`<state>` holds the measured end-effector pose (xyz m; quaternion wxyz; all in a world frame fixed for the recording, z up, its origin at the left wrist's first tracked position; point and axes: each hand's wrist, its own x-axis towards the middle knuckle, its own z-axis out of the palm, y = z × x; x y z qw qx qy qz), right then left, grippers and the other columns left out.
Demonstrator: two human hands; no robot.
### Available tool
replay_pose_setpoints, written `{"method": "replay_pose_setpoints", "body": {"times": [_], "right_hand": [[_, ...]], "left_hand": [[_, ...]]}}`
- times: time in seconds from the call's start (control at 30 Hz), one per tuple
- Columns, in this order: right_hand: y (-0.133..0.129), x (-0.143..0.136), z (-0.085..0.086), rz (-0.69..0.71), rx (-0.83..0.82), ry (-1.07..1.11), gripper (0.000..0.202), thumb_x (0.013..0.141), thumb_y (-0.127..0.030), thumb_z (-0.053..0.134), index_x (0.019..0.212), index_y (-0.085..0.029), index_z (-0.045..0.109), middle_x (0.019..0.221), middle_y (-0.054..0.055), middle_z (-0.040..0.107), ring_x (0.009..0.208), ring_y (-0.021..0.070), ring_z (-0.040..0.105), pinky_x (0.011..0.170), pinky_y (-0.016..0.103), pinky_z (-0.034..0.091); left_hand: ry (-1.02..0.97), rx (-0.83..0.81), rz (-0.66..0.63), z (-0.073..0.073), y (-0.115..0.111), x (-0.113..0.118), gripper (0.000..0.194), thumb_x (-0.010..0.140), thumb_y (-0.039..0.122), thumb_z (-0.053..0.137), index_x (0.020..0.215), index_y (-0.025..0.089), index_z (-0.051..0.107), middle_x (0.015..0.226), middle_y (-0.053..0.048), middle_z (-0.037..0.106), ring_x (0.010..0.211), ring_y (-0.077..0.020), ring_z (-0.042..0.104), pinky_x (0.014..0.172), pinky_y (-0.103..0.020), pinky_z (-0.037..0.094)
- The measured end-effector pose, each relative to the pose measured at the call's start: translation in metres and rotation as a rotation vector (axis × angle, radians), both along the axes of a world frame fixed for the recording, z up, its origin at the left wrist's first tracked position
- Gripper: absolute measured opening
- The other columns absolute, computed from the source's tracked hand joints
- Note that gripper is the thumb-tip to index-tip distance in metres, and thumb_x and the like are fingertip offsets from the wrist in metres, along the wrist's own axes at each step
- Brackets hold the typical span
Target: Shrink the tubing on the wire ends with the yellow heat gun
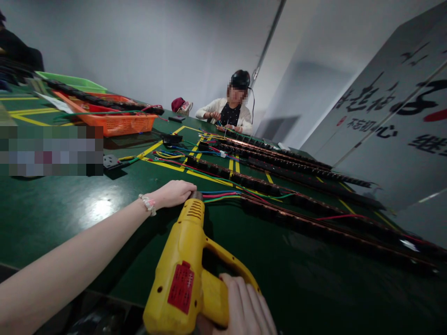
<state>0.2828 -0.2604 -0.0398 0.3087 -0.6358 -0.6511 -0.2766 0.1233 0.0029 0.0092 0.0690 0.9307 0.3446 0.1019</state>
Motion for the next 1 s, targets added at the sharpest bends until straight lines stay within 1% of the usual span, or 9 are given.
{"method": "replay_pose_setpoints", "body": {"times": [0.13,0.23,0.27,0.33,0.43,0.53,0.63,0.8,1.0], "right_hand": [[-0.002,0.003,0.003,-0.005,-0.073,0.003,0.064,0.086,-0.069,0.029,0.102,-0.015,0.058,0.083,0.009,0.063,0.077,0.0225,0.058,0.075,0.036,0.038],[-0.005,0.004,0.014,0.06,-0.178,0.023,0.058,0.084,-0.069,0.038,0.104,-0.017,0.056,0.084,0.006,0.061,0.078,0.021,0.057,0.074,0.035,0.039],[-0.005,0.005,0.019,0.105,-0.216,0.023,0.055,0.082,-0.067,0.045,0.105,-0.017,0.055,0.085,0.005,0.061,0.078,0.0203,0.057,0.073,0.034,0.04],[-0.007,0.004,0.028,0.137,-0.294,0.066,0.05,0.08,-0.058,0.056,0.107,-0.016,0.054,0.089,0.006,0.061,0.081,0.0213,0.056,0.074,0.035,0.041],[-0.009,0.001,0.036,0.13,-0.336,0.105,0.044,0.078,-0.051,0.062,0.105,-0.016,0.054,0.091,0.005,0.06,0.085,0.0221,0.056,0.076,0.035,0.042],[-0.01,-0.001,0.038,0.132,-0.361,0.133,0.044,0.075,-0.052,0.065,0.101,-0.017,0.055,0.091,0.004,0.06,0.088,0.0223,0.056,0.079,0.035,0.043],[-0.01,-0.002,0.038,0.136,-0.355,0.147,0.044,0.075,-0.052,0.064,0.1,-0.017,0.056,0.091,0.004,0.06,0.089,0.0223,0.056,0.081,0.035,0.043],[-0.009,-0.002,0.037,0.143,-0.335,0.157,0.044,0.076,-0.053,0.062,0.099,-0.016,0.057,0.089,0.006,0.061,0.088,0.0233,0.057,0.08,0.037,0.044],[-0.008,-0.003,0.034,0.148,-0.33,0.148,0.049,0.078,-0.058,0.058,0.1,-0.015,0.056,0.091,0.006,0.06,0.089,0.0212,0.057,0.081,0.037,0.044]], "left_hand": [[-0.048,-0.001,0.005,0.0,-0.004,-0.003,0.024,0.086,0.021,0.032,0.081,0.022,0.056,0.087,-0.004,0.066,0.081,-0.0191,0.06,0.069,-0.027,0.041],[-0.101,0.004,0.041,-0.002,-0.009,-0.005,0.024,0.086,0.023,0.033,0.083,0.022,0.057,0.087,-0.004,0.066,0.079,-0.0186,0.06,0.068,-0.027,0.041],[-0.119,0.001,0.059,-0.004,-0.01,-0.006,0.024,0.086,0.024,0.034,0.084,0.021,0.057,0.086,-0.004,0.066,0.079,-0.0184,0.06,0.067,-0.026,0.041],[-0.151,-0.005,0.09,-0.008,-0.014,-0.006,0.023,0.086,0.027,0.036,0.084,0.021,0.058,0.085,-0.004,0.065,0.077,-0.018,0.059,0.066,-0.026,0.042],[-0.19,0.021,0.156,-0.014,-0.02,-0.007,0.02,0.084,0.03,0.043,0.085,0.021,0.06,0.087,-0.005,0.066,0.078,-0.0184,0.06,0.067,-0.026,0.043],[-0.188,0.056,0.168,-0.017,-0.026,-0.009,0.019,0.082,0.029,0.046,0.091,0.02,0.061,0.096,-0.006,0.065,0.085,-0.019,0.06,0.073,-0.026,0.045],[-0.172,0.07,0.139,-0.016,-0.029,-0.01,0.025,0.084,0.026,0.041,0.099,0.021,0.061,0.102,-0.007,0.064,0.091,-0.0195,0.061,0.076,-0.026,0.045],[-0.121,0.091,0.18,-0.016,-0.03,-0.011,0.031,0.09,0.027,0.034,0.104,0.022,0.061,0.105,-0.007,0.063,0.094,-0.0191,0.062,0.076,-0.026,0.046],[-0.116,0.094,0.212,-0.018,-0.03,-0.011,0.033,0.089,0.026,0.036,0.109,0.023,0.062,0.109,-0.007,0.063,0.097,-0.0196,0.062,0.081,-0.026,0.046]]}}
